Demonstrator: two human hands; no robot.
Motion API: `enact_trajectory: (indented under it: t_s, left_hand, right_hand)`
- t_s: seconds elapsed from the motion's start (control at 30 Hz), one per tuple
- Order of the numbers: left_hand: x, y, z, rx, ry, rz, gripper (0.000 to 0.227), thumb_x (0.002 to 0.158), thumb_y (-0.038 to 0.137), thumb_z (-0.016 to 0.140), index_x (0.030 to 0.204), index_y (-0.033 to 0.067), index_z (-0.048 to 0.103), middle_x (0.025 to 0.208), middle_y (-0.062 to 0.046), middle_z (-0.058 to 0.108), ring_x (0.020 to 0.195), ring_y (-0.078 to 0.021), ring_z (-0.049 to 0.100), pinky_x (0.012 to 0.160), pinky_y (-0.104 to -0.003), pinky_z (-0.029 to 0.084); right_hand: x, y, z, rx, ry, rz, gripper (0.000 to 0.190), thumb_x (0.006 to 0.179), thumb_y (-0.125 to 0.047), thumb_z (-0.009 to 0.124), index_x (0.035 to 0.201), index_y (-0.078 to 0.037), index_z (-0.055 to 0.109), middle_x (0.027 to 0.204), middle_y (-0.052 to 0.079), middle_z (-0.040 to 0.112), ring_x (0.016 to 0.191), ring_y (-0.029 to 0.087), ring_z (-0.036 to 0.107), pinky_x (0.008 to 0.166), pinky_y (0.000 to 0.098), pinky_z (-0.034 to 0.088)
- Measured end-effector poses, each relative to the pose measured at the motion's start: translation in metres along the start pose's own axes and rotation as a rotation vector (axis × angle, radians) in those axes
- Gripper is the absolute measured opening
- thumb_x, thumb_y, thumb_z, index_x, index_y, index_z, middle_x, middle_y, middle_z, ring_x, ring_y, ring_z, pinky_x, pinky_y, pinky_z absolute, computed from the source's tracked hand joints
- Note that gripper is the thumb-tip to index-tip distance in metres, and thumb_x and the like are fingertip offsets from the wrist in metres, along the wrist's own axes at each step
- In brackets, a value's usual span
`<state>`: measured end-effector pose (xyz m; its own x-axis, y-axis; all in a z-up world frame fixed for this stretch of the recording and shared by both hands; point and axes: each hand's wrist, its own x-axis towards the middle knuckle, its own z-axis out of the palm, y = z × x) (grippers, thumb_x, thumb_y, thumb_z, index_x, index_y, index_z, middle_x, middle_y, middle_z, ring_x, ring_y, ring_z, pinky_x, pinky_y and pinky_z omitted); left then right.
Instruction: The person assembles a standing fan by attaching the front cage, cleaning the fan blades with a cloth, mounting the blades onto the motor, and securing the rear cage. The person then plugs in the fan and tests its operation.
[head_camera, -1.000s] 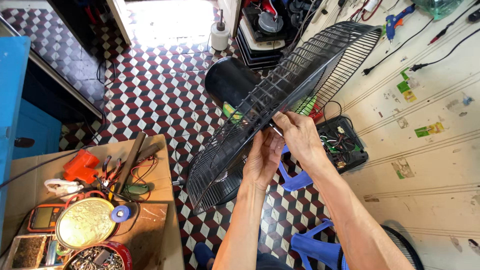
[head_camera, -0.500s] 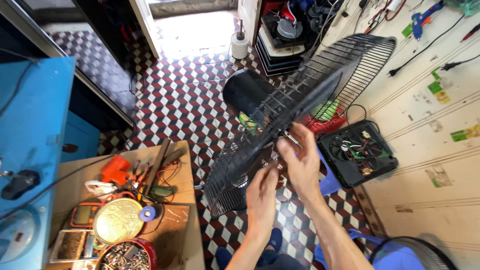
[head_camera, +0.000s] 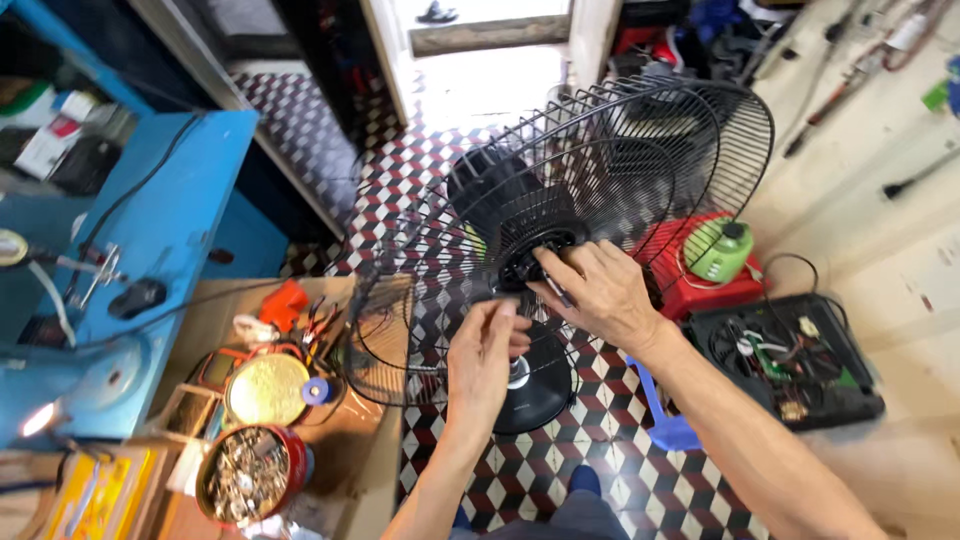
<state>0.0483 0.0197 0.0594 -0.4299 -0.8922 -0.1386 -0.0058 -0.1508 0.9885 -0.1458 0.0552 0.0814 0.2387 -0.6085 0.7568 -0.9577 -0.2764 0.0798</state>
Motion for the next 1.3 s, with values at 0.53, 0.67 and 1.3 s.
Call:
enact_trajectory:
  t_s: [0.53,0.67,1.3]
  left_hand:
    - [-0.041,0.042,0.008,0.225,0.139,0.120,0.037,0.093,0.024,0.068,0.125,0.0044,0.070,0.114,-0.009,0.078,0.102,-0.0180,0.071,0.091,-0.029,0.055]
    - [-0.035,0.069,0.003,0.390,0.231,0.395,0.028,0.094,0.014,0.071,0.120,0.0031,0.071,0.110,-0.010,0.078,0.099,-0.0166,0.074,0.088,-0.029,0.057]
    - [0.232,0.059,-0.041,0.203,-0.440,0.307,0.064,0.096,0.041,0.068,0.146,0.0041,0.051,0.141,-0.015,0.059,0.129,-0.0240,0.058,0.105,-0.034,0.048]
  right_hand:
    - [0.000,-0.006,0.023,0.053,0.222,0.073,0.051,0.084,-0.024,0.090,0.120,-0.001,0.063,0.078,0.007,0.052,0.064,0.026,0.053,0.058,0.0380,0.044]
    - [-0.001,-0.015,0.029,0.004,0.235,0.134,0.053,0.082,-0.026,0.091,0.120,-0.002,0.062,0.076,0.007,0.051,0.063,0.026,0.053,0.056,0.0385,0.042]
    - [-0.010,-0.042,0.051,-0.007,0.350,0.343,0.056,0.078,-0.023,0.091,0.121,0.000,0.062,0.085,0.011,0.061,0.073,0.030,0.059,0.064,0.0411,0.047]
